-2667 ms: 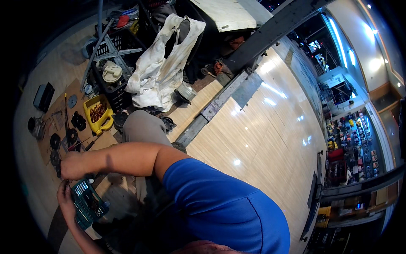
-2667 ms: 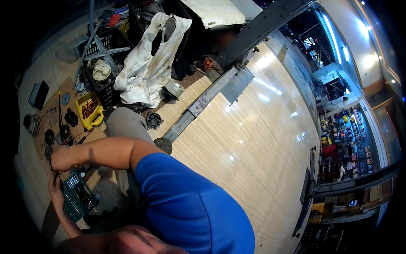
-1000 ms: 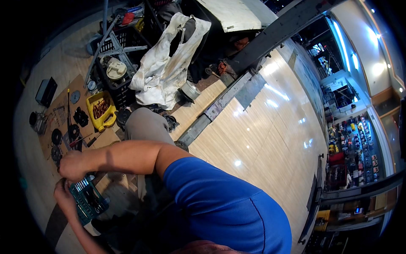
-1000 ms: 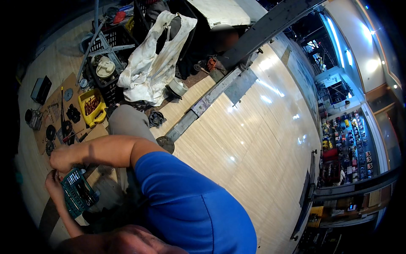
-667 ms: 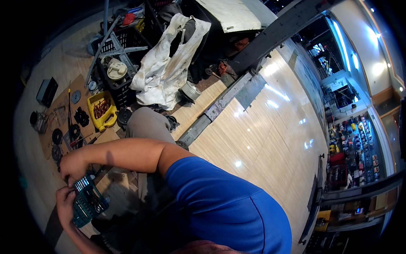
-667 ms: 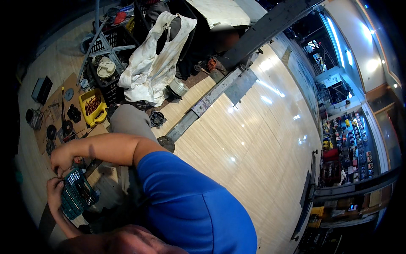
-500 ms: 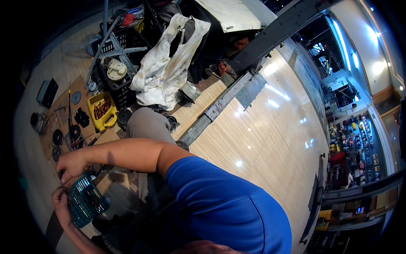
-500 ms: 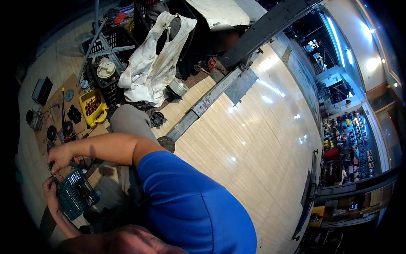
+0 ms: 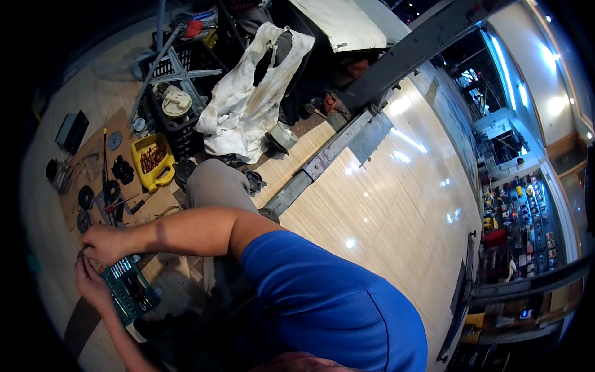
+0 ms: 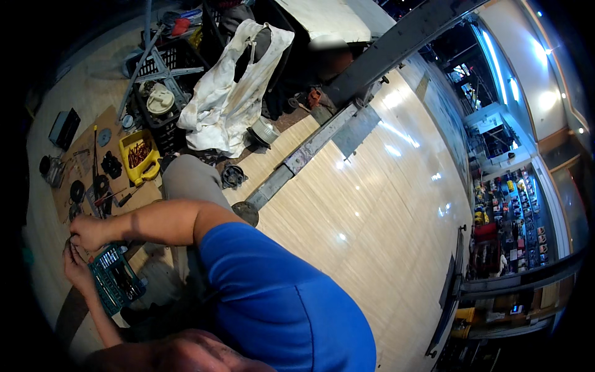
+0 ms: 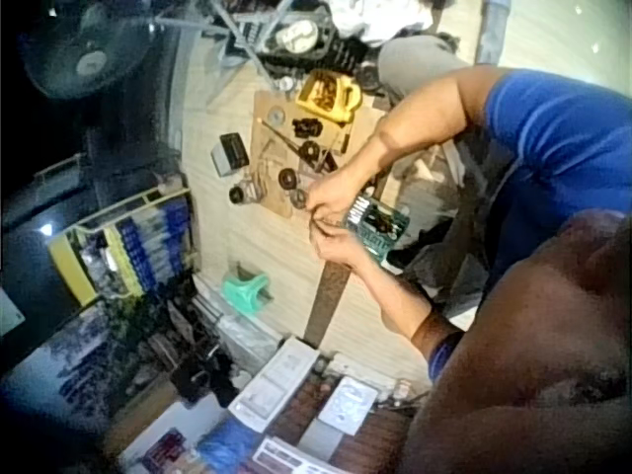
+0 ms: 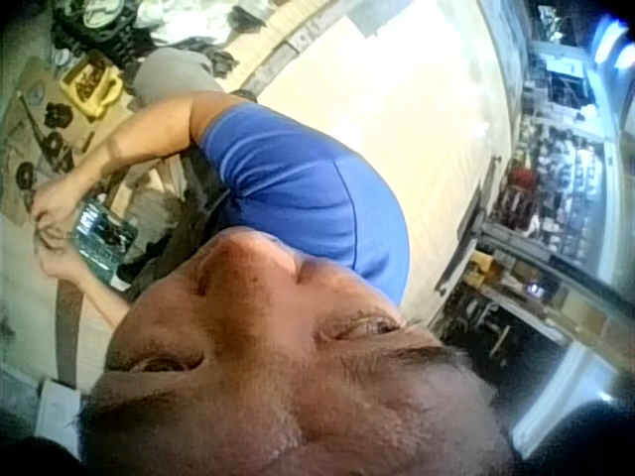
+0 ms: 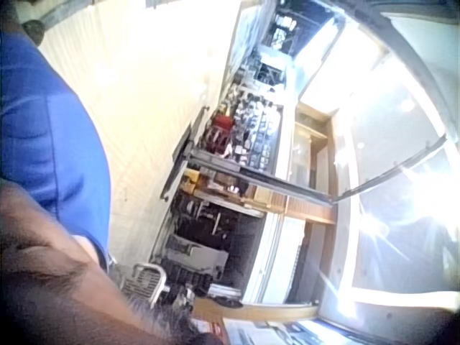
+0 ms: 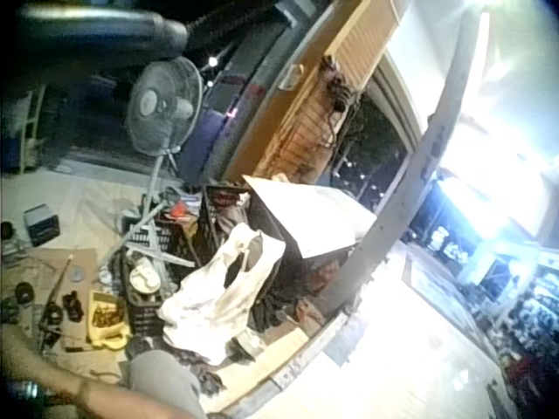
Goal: The person works on the internal components of an alternator by hand, connecting wires and inserting a core into a housing.
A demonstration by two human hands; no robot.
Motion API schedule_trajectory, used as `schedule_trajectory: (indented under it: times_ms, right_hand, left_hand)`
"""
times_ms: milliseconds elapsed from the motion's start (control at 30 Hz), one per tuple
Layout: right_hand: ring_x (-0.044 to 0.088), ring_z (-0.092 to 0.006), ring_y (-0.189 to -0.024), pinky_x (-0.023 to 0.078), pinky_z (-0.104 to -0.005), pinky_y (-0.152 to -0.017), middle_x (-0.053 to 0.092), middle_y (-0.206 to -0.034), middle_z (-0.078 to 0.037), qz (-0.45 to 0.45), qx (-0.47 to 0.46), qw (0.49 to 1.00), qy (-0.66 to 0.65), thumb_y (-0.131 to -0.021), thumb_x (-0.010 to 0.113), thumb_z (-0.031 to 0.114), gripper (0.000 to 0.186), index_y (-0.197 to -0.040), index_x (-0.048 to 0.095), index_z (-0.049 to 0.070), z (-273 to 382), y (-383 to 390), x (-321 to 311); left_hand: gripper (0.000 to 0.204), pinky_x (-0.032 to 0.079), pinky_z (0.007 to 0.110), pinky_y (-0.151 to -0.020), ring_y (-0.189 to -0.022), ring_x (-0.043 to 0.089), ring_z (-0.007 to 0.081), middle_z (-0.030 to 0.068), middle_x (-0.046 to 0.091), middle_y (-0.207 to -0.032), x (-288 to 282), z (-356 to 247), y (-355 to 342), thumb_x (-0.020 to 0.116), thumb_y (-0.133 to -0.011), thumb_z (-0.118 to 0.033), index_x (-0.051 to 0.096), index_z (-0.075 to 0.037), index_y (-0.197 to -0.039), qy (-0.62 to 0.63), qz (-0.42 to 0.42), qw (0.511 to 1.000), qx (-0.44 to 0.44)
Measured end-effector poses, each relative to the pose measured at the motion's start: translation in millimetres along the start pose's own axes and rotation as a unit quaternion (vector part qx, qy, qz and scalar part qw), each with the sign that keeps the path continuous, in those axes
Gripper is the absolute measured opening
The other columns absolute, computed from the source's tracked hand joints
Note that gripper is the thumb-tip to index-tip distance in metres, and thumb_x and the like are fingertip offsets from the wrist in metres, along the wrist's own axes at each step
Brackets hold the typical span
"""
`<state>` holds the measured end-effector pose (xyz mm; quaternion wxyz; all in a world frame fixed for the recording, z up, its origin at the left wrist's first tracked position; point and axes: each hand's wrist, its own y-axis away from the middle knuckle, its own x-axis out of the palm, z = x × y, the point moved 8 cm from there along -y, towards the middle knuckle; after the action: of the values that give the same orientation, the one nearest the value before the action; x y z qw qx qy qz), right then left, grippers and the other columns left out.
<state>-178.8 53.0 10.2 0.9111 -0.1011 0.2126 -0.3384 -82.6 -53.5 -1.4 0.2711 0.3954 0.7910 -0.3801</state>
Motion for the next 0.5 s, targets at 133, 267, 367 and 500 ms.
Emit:
schedule_trajectory:
  times_ms: [133, 267, 367, 500]
  right_hand:
    - [0.062, -0.0403, -0.081, 0.049, -0.0436, -0.071, 0.061, -0.079, -0.025, 0.014, 0.107, 0.994, 0.007, -0.080, 0.062, 0.021, 0.027, -0.082, 0.063, -0.005, 0, 6, 1]
    - [0.062, -0.0397, -0.078, 0.048, -0.0433, -0.069, 0.060, -0.077, -0.028, -0.015, 0.072, 0.997, -0.002, -0.081, 0.063, 0.024, 0.030, -0.079, 0.063, -0.006, -7, 6, -4]
    - [0.062, -0.0397, -0.078, 0.048, -0.0427, -0.068, 0.061, -0.076, -0.026, -0.004, 0.023, 0.999, 0.038, -0.080, 0.065, 0.025, 0.030, -0.078, 0.064, -0.005, -2, 0, -6]
    - [0.061, -0.0399, -0.075, 0.048, -0.0434, -0.066, 0.061, -0.075, -0.025, 0.015, -0.019, 0.999, 0.039, -0.079, 0.066, 0.024, 0.027, -0.078, 0.065, -0.003, 15, 2, -17]
  left_hand:
    - [0.025, 0.047, 0.036, -0.081, -0.092, 0.061, 0.0331, 0.0181, 0.062, -0.100, -4, -20, 12, 0.050, -0.093, -0.008, 0.058, 0.001, -0.115, -0.062, -0.022, 0.996, 0.065]
    - [0.024, 0.047, 0.032, -0.074, -0.084, 0.061, 0.0265, 0.0144, 0.062, -0.095, -2, -26, 11, 0.049, -0.095, -0.012, 0.058, 0.000, -0.113, -0.023, -0.033, 0.997, 0.061]
    - [0.024, 0.043, 0.025, -0.062, -0.070, 0.056, 0.0138, 0.0054, 0.059, -0.083, 17, 20, 10, 0.050, -0.096, -0.017, 0.058, -0.001, -0.112, 0.223, 0.065, 0.960, -0.156]
    - [0.024, 0.034, 0.020, -0.053, -0.060, 0.045, 0.0045, -0.0026, 0.052, -0.073, 13, 5, 11, 0.051, -0.096, -0.021, 0.059, -0.002, -0.109, 0.348, 0.152, 0.895, -0.232]
